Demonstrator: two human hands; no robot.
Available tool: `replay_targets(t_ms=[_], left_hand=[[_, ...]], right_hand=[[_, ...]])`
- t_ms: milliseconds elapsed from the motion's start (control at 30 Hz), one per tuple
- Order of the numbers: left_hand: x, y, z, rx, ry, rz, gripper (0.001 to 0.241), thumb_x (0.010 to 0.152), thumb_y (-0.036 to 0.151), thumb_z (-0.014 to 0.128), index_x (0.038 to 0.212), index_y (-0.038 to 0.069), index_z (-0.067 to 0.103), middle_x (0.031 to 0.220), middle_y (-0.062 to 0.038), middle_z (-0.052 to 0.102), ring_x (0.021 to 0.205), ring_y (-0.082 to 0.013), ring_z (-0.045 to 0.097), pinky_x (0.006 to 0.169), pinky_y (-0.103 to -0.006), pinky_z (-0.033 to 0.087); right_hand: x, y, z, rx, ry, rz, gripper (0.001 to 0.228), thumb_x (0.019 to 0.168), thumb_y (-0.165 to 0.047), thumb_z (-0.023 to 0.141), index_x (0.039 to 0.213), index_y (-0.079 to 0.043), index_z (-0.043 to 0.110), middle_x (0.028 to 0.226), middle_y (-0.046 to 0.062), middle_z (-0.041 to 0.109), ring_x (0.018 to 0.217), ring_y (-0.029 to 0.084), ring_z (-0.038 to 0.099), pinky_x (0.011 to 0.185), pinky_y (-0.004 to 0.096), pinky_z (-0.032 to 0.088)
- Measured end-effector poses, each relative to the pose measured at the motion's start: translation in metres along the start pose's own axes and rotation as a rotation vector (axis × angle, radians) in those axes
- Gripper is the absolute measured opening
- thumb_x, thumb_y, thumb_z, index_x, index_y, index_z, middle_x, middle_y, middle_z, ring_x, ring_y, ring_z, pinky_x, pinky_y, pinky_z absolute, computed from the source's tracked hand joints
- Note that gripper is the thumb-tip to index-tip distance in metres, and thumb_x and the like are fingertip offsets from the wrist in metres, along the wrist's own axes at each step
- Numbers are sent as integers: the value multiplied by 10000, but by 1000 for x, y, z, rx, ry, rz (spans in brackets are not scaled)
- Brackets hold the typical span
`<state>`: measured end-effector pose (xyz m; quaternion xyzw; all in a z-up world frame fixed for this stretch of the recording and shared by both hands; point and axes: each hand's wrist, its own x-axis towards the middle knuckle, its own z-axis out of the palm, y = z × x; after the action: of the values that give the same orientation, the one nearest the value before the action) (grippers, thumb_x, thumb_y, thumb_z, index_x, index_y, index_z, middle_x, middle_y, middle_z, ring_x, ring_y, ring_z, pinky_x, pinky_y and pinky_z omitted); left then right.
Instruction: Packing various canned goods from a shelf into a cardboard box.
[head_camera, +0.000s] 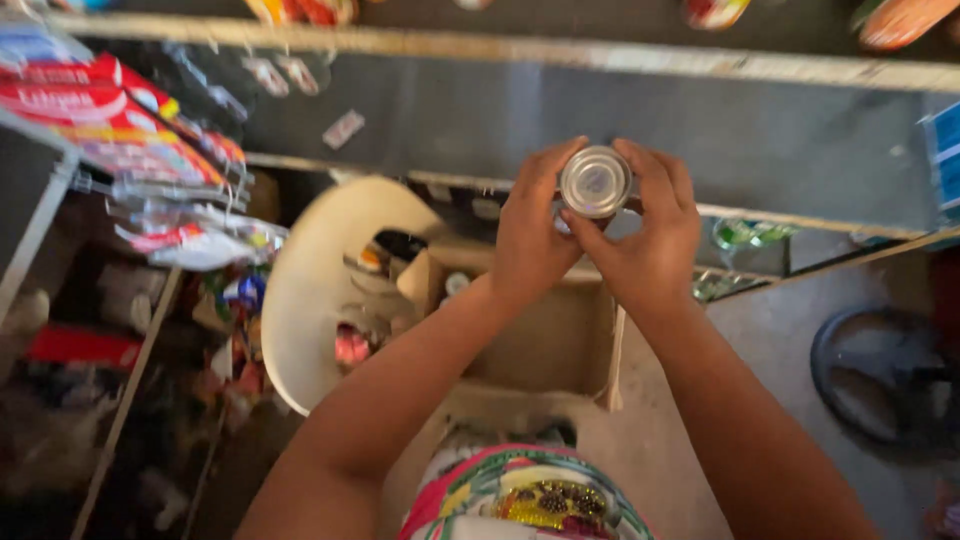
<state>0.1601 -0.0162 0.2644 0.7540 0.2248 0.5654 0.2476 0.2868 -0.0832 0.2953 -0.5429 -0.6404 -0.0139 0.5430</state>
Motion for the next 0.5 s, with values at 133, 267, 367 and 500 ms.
replay_targets(t_ms=[133, 267, 367, 500], left_hand=[[-45, -16, 1, 7, -112, -182, 743, 815, 91, 848, 1465, 92, 486, 1392, -166, 571, 1276, -380, 610, 1034, -396, 548], [-101, -45, 5, 43, -182, -263, 788, 790, 9, 787, 1497, 101, 452, 1414, -160, 560, 1311, -406, 581, 1075, -431, 532], [-139, -67, 9, 45, -212, -426, 794, 742, 7, 773, 1467, 107, 465, 1401, -157, 569, 1290, -399, 589, 1023, -421, 545], [-195, -108, 9, 130, -239, -559, 723, 801, -96, 627, 1482, 122, 522, 1425, -156, 611, 1341, -400, 602, 1110, -436, 518]], right_hand=[[-41, 23, 11, 3, -82, 94, 705, 770, -91, 924, 1381, -17, 579, 1315, 165, 592, 1177, 303, 668, 903, 357, 652], [-85, 52, 31, 1, -208, 211, 676, 758, -101, 883, 1366, -45, 591, 1326, 168, 602, 1192, 342, 654, 979, 414, 583], [-113, 69, 51, -41, -304, 278, 663, 743, -143, 871, 1343, -65, 603, 1294, 163, 617, 1196, 373, 627, 996, 443, 542], [-154, 97, 91, -93, -403, 381, 669, 711, -173, 864, 1317, -58, 604, 1275, 173, 631, 1198, 409, 602, 975, 479, 514]])
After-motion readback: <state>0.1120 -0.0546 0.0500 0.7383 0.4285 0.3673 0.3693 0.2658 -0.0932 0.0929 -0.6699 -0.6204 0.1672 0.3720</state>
